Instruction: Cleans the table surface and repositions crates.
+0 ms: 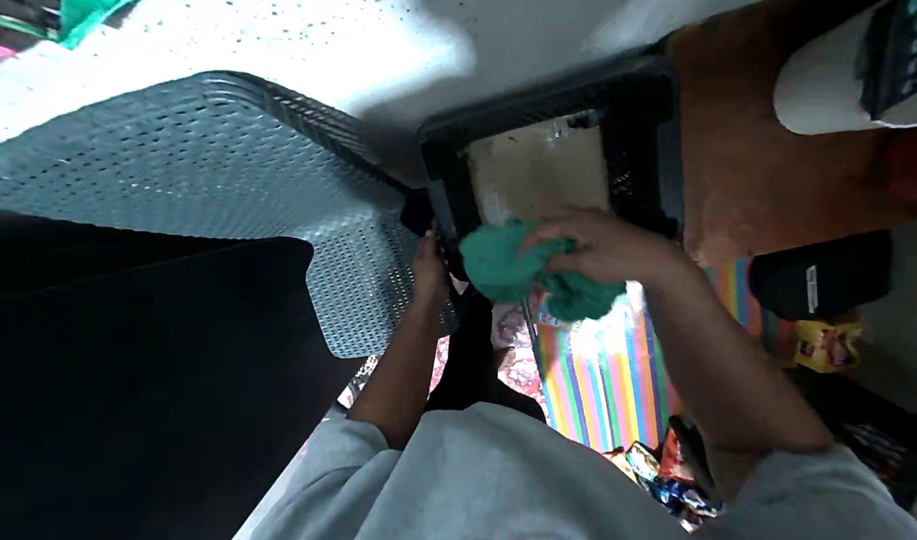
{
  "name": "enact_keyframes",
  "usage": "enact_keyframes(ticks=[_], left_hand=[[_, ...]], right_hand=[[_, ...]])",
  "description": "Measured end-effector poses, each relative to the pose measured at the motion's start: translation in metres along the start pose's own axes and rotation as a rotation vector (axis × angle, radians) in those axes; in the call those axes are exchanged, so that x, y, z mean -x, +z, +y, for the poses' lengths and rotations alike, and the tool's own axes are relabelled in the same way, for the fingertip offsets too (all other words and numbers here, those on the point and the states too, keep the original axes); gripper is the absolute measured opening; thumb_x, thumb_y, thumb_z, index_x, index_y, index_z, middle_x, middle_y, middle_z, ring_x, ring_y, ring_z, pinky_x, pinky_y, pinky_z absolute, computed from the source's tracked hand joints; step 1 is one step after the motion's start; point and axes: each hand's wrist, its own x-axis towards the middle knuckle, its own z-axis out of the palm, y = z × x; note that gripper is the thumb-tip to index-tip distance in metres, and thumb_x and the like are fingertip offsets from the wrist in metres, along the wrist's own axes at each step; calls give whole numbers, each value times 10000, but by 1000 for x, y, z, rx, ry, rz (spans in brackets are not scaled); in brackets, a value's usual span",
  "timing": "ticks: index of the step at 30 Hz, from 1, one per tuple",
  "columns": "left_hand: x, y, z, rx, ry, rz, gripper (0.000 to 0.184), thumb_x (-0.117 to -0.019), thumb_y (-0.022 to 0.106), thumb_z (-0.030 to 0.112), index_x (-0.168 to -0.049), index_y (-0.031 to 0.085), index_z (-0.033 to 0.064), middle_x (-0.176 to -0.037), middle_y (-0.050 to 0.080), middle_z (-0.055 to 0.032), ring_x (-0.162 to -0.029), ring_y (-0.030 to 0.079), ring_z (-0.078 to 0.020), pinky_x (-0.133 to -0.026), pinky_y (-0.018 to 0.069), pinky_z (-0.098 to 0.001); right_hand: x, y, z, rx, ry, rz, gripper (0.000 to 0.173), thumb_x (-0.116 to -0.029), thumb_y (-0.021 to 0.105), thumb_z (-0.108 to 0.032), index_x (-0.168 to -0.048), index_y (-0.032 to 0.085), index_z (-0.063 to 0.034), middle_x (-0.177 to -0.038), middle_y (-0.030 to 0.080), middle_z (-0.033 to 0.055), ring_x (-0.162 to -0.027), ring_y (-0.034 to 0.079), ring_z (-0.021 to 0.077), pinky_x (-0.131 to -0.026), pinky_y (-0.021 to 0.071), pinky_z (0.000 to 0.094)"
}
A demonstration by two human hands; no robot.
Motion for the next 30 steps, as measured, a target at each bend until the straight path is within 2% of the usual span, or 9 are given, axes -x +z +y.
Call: enact_keyframes(ticks=[1, 5, 9, 13, 19, 22, 24, 26, 30], left_hand=[[-1, -1, 1, 39, -34, -4, 567, -1096, 295, 517, -1396, 540, 103, -1198, 647, -90, -1023, 633, -181, -842, 549, -404], [3, -5, 6, 138, -117, -45, 706, -1071, 174, 613, -1480, 481, 127, -1386, 590, -115, -1212, 596, -249, -974, 511, -485], [-1, -5, 9, 332, -180, -49, 789, -1050, 113, 652, -1457, 493, 94, -1330, 619, -118, -1168, 619, -242, -966, 520, -467], [-6, 3, 7, 580, -196, 37, 787, -1055, 154, 647, -1420, 495, 39, -1321, 606, -141, -1189, 596, -249, -1006, 494, -495], [-12, -13, 7, 613, -149, -33, 868, -987, 93, 754, -1388, 518, 112, -1198, 674, -105, -1087, 651, -226, -910, 560, -468], [-21, -47, 11, 305, -194, -115, 837, -979, 167, 773, -1548, 395, 203, -1484, 528, -100, -1318, 532, -308, -983, 479, -583], [-25, -61, 21, 207, -191, -141, 702, -1007, 343, 701, -1539, 436, 253, -1540, 493, -41, -1389, 482, -297, -1030, 450, -619], [-26, -66, 22, 185, -182, -145, 574, -1038, 435, 584, -1480, 517, 227, -1466, 566, -19, -1329, 546, -256, -1020, 482, -559], [-23, -58, 8, 234, -205, -124, 593, -1071, 296, 578, -1445, 533, 183, -1368, 623, -39, -1211, 603, -230, -953, 500, -510]], right_hand=[[-31, -3, -12, 56, 9, 20, 272, -942, 709, -130, -1202, 750, -198, -1299, 638, 97, -1209, 600, 285, -1016, 502, 555], [-170, 3, -27, 185, 65, 195, 355, -944, 706, -199, -1294, 707, -259, -1437, 552, 119, -1299, 535, 376, -1016, 491, 619], [-260, 80, 11, 307, 195, 359, 491, -902, 721, -124, -1357, 668, -301, -1635, 349, 95, -1443, 344, 476, -982, 480, 700], [-233, 125, 0, 557, 149, 292, 364, -883, 705, -48, -1213, 734, -200, -1566, 445, 59, -1419, 355, 457, -973, 428, 719], [-110, 180, 15, 446, 182, 3, 382, -824, 807, -76, -1191, 740, -158, -1508, 488, 150, -1361, 412, 513, -971, 472, 723], [-54, 160, 5, 455, 371, -369, 305, -998, 614, -165, -1265, 686, -35, -1427, 568, 210, -1350, 474, 485, -1039, 411, 714], [-33, 135, 8, 487, 507, -515, 358, -1017, 571, -209, -1295, 645, 5, -1320, 620, 275, -1275, 539, 505, -1029, 401, 738], [-27, 101, 2, 509, 539, -573, 305, -968, 638, -204, -1248, 706, -104, -1315, 630, 224, -1255, 557, 474, -993, 440, 722], [-58, 45, -28, 346, 287, -275, 228, -948, 719, -198, -1169, 764, -235, -1373, 617, 116, -1243, 584, 368, -1000, 494, 629]])
